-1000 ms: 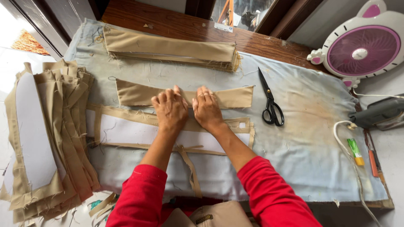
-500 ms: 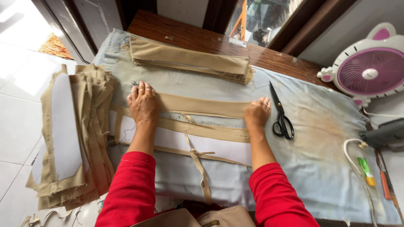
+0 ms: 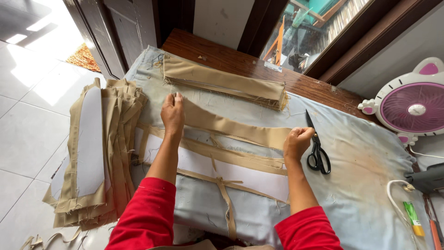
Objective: The person cuts beige fabric pieces using scissors, following a white paper pattern. They trim the edges, fold the fabric, and remove excess material, then place the cut pieces on the table.
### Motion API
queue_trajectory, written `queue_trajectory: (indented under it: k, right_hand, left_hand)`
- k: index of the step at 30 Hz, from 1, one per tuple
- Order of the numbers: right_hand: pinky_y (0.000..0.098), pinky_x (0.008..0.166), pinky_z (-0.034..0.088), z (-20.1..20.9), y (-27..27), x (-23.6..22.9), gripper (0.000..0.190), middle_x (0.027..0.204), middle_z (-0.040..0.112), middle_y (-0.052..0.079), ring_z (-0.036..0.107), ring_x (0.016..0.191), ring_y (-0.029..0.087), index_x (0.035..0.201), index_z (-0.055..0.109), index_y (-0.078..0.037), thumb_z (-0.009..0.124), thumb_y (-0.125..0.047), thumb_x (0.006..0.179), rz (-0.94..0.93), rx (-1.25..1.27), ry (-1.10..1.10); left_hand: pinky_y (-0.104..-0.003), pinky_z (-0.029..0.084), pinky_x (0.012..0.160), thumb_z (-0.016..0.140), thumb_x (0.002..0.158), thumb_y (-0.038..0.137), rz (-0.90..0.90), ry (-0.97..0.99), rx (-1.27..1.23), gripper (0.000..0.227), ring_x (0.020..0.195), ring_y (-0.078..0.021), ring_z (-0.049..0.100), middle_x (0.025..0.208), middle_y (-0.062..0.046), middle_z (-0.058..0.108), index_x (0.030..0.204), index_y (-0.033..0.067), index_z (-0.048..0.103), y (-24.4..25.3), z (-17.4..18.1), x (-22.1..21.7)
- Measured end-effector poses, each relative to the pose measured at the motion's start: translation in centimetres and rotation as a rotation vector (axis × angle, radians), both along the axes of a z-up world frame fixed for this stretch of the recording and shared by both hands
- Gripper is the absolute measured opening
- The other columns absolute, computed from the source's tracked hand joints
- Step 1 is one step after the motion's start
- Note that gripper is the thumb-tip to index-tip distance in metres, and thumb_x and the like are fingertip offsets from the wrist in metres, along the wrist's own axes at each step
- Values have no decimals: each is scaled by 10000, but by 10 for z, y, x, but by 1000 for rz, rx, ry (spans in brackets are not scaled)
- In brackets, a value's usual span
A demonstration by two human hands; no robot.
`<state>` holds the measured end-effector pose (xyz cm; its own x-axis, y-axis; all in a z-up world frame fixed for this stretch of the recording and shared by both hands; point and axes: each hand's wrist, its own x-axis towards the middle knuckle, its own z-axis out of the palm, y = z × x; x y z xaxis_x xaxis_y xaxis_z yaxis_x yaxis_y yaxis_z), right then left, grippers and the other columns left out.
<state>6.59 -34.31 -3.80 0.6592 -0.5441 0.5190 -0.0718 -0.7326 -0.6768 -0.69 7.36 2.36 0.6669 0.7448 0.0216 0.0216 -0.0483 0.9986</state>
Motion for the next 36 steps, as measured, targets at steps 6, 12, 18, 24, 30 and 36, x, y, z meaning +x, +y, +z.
queue_trajectory:
  k: [6, 12, 18, 24, 30, 36]
  right_hand:
    - [508, 727, 547, 21, -12, 10, 47, 816, 666, 181, 693, 837, 466, 1022, 490, -113, 523, -104, 990, -23, -48, -189]
    - [538, 745, 565, 62, 27, 84, 127, 885, 747, 119, 733, 862, 422, 1145, 468, -171, 475, -215, 1026, 34, -124, -103]
    - [561, 825, 572, 83, 58, 162, 142, 895, 738, 160, 743, 916, 420, 1135, 451, -168, 435, -294, 1072, 26, -202, 172]
    - [622, 896, 522, 65, 86, 169, 217, 966, 737, 221, 719, 1012, 484, 1230, 373, -194, 399, -342, 1074, 126, -273, 654]
    - [597, 1062, 380, 12, 55, 211, 254, 1258, 585, 181, 537, 1242, 422, 1117, 491, -179, 368, -374, 1013, 74, -347, 588]
    - [594, 1200, 121, 33, 77, 189, 229, 1467, 429, 146, 359, 1407, 367, 1254, 401, -219, 320, -350, 1084, 85, -250, 576]
  left_hand:
    - [-375, 515, 724, 670, 987, 372, 185, -84, -19, 226, 775, -224, 658, 796, -100, 687, 904, 184, 762, 31, -29, 26]
    - [-551, 502, 883, 613, 1054, 430, 106, -52, 407, 358, 970, -455, 637, 872, -221, 634, 1009, 83, 691, 77, 16, 79]
    - [-557, 539, 880, 562, 1040, 515, 78, 239, 486, 387, 1019, -421, 686, 956, -201, 707, 1041, 156, 708, 94, 6, 182]
    - [-509, 441, 792, 580, 974, 254, 234, 366, 1084, 96, 971, -356, 551, 975, -99, 540, 970, 171, 532, 99, -40, 208]
    - [-555, 435, 849, 562, 985, 482, 151, 550, 870, 321, 1026, -396, 544, 1037, -115, 544, 999, 161, 584, 136, -74, 230]
    - [-468, 475, 808, 562, 1043, 543, 288, 410, 957, 475, 845, -335, 624, 874, -94, 612, 849, 148, 742, 151, -90, 239]
